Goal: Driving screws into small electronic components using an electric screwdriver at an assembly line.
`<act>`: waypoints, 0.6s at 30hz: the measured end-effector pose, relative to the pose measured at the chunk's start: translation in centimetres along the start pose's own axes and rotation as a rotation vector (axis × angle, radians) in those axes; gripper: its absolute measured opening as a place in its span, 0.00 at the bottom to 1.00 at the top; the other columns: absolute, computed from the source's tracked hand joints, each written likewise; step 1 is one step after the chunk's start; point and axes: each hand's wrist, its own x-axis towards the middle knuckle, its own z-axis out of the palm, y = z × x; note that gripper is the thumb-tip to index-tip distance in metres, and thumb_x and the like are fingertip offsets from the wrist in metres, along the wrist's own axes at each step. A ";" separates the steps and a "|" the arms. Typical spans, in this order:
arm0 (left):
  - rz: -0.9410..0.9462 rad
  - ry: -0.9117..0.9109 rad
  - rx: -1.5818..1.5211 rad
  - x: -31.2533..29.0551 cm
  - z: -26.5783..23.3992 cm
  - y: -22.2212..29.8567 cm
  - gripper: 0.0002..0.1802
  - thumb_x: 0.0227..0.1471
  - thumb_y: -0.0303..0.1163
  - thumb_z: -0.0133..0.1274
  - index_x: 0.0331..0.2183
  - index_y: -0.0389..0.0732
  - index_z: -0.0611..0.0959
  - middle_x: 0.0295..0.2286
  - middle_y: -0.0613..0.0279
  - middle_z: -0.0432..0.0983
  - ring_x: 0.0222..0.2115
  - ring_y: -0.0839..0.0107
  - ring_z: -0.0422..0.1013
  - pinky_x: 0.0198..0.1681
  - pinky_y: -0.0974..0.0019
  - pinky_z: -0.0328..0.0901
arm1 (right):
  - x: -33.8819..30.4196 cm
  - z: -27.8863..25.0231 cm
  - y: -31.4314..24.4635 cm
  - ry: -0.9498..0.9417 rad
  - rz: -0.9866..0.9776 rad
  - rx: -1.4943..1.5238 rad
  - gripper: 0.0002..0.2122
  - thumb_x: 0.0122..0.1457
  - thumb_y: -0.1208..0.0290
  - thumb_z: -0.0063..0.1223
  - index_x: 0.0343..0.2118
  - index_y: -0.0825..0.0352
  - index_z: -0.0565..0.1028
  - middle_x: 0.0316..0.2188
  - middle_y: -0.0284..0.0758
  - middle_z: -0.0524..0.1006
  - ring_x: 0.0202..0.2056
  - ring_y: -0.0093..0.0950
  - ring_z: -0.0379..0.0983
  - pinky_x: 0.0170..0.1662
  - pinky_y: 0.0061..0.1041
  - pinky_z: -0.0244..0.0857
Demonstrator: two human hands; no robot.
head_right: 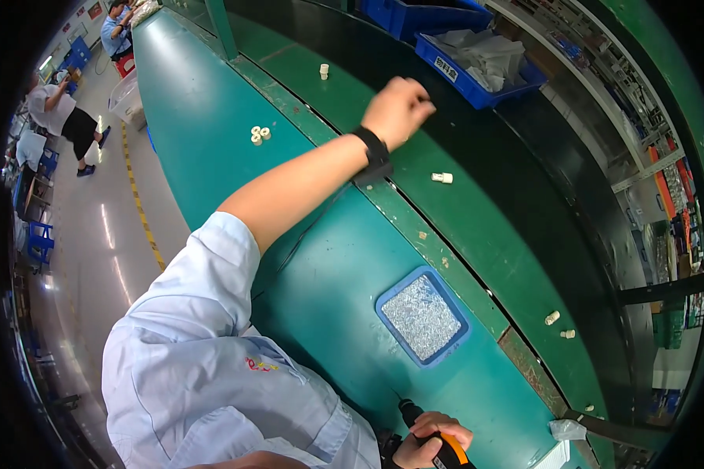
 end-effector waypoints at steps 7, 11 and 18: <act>-0.538 0.371 0.426 5.7 -6.1 -14.0 0.21 0.41 0.37 0.59 0.39 0.41 0.74 0.42 0.48 0.63 0.38 0.50 0.68 0.43 0.59 0.66 | 1.3 2.0 -1.3 -0.024 -0.047 -0.064 0.11 0.57 0.64 0.45 0.30 0.69 0.65 0.14 0.32 0.63 0.13 0.22 0.57 0.16 0.20 0.53; -0.467 -0.038 0.595 5.8 -9.9 -23.5 0.17 0.40 0.40 0.59 0.36 0.51 0.81 0.40 0.53 0.70 0.40 0.55 0.70 0.45 0.59 0.66 | 0.8 0.3 -1.0 -0.079 -0.054 0.066 0.09 0.56 0.67 0.49 0.29 0.67 0.64 0.13 0.34 0.63 0.16 0.26 0.59 0.21 0.26 0.58; -0.547 0.078 0.146 5.0 -5.3 -21.3 0.11 0.32 0.29 0.64 0.26 0.45 0.82 0.26 0.54 0.77 0.31 0.57 0.74 0.36 0.60 0.69 | 0.8 2.8 -2.6 0.037 0.037 0.056 0.09 0.56 0.68 0.48 0.28 0.67 0.64 0.14 0.36 0.65 0.17 0.27 0.61 0.23 0.28 0.60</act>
